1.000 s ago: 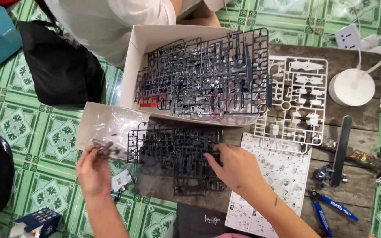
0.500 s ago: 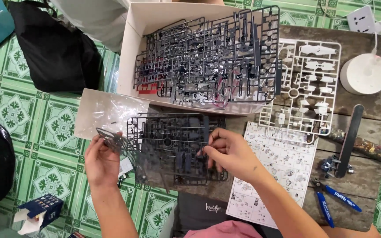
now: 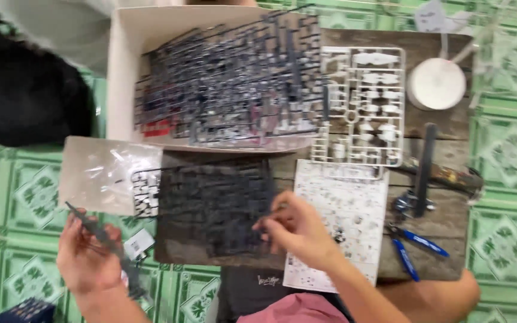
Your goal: Assembling a plastic model kit by cutting parts from sprues with nippers and snapping them together while following instructions.
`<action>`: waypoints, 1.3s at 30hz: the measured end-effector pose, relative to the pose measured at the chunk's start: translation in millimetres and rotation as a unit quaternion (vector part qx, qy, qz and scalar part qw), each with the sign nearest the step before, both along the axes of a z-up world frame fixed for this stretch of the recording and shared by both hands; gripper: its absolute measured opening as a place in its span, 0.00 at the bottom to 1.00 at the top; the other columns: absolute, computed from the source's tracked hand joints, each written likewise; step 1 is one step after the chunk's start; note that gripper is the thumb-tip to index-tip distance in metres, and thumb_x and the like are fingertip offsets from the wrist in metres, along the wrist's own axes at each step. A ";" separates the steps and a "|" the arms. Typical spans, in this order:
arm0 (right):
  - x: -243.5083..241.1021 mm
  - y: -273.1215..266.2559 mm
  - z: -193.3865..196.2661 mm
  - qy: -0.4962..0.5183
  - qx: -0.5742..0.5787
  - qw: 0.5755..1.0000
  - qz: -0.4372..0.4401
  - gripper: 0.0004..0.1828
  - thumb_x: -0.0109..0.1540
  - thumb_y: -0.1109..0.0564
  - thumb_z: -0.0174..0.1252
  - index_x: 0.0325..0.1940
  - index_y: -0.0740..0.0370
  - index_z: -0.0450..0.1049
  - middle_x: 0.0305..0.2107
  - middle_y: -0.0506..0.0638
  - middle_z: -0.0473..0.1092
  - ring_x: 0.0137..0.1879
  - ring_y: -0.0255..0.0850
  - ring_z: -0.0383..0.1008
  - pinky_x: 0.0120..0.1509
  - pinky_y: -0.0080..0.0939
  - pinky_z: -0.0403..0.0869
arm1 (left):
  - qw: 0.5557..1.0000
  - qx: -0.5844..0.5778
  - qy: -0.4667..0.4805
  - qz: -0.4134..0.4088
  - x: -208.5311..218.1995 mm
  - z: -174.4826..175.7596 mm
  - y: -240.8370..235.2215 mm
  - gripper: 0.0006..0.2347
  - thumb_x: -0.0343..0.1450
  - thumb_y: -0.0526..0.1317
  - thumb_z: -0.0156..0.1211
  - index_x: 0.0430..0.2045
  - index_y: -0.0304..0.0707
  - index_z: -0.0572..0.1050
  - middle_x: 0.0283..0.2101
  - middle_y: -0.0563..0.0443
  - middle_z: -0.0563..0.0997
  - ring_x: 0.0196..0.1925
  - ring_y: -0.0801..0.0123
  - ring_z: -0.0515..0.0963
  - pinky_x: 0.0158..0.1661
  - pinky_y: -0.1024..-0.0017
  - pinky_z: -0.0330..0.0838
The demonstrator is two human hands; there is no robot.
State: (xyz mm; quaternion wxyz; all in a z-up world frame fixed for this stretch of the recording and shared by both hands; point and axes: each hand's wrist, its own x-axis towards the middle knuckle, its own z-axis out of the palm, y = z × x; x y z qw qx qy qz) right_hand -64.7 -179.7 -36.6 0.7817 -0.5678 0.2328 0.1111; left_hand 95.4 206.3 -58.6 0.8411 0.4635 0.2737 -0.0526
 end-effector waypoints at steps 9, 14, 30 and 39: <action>-1.2 0.9 14.0 -0.003 -0.230 0.972 0.046 0.21 0.70 0.49 0.62 0.66 0.57 0.77 0.53 0.53 0.86 0.27 0.38 0.90 0.32 0.37 0.92 | 0.972 0.195 -0.067 -0.112 -4.5 -9.7 -50.9 0.09 0.83 0.31 0.55 0.54 0.38 0.81 0.42 0.40 0.87 0.30 0.58 0.86 0.30 0.69 0.83; -6.5 -33.7 22.7 -0.154 -0.433 0.887 0.040 0.12 0.69 0.56 0.65 0.56 0.57 0.85 0.46 0.44 0.89 0.26 0.32 0.83 0.36 0.35 0.85 | 0.930 0.334 0.022 -0.151 -6.0 42.5 -97.9 0.12 0.85 0.27 0.53 0.62 0.32 0.79 0.52 0.33 0.89 0.35 0.48 0.89 0.37 0.61 0.87; 181.3 -98.8 71.5 -0.208 -0.747 0.608 0.169 0.26 0.65 0.43 0.70 0.66 0.52 0.82 0.75 0.68 0.63 0.80 0.65 0.58 0.80 0.75 0.60 | 0.728 0.621 -0.173 -0.235 -7.4 21.7 -102.7 0.13 0.80 0.40 0.62 0.56 0.39 0.86 0.52 0.51 0.92 0.45 0.62 0.87 0.47 0.62 0.78; 200.2 -111.6 82.7 -0.429 -0.715 0.549 0.058 0.08 0.68 0.69 0.73 0.52 0.70 0.85 0.47 0.63 0.85 0.56 0.57 0.86 0.60 0.46 0.90 | 0.733 0.603 -0.242 -0.204 7.8 32.4 -102.5 0.07 0.79 0.33 0.65 0.47 0.37 0.87 0.43 0.53 0.89 0.29 0.70 0.73 0.35 0.67 0.73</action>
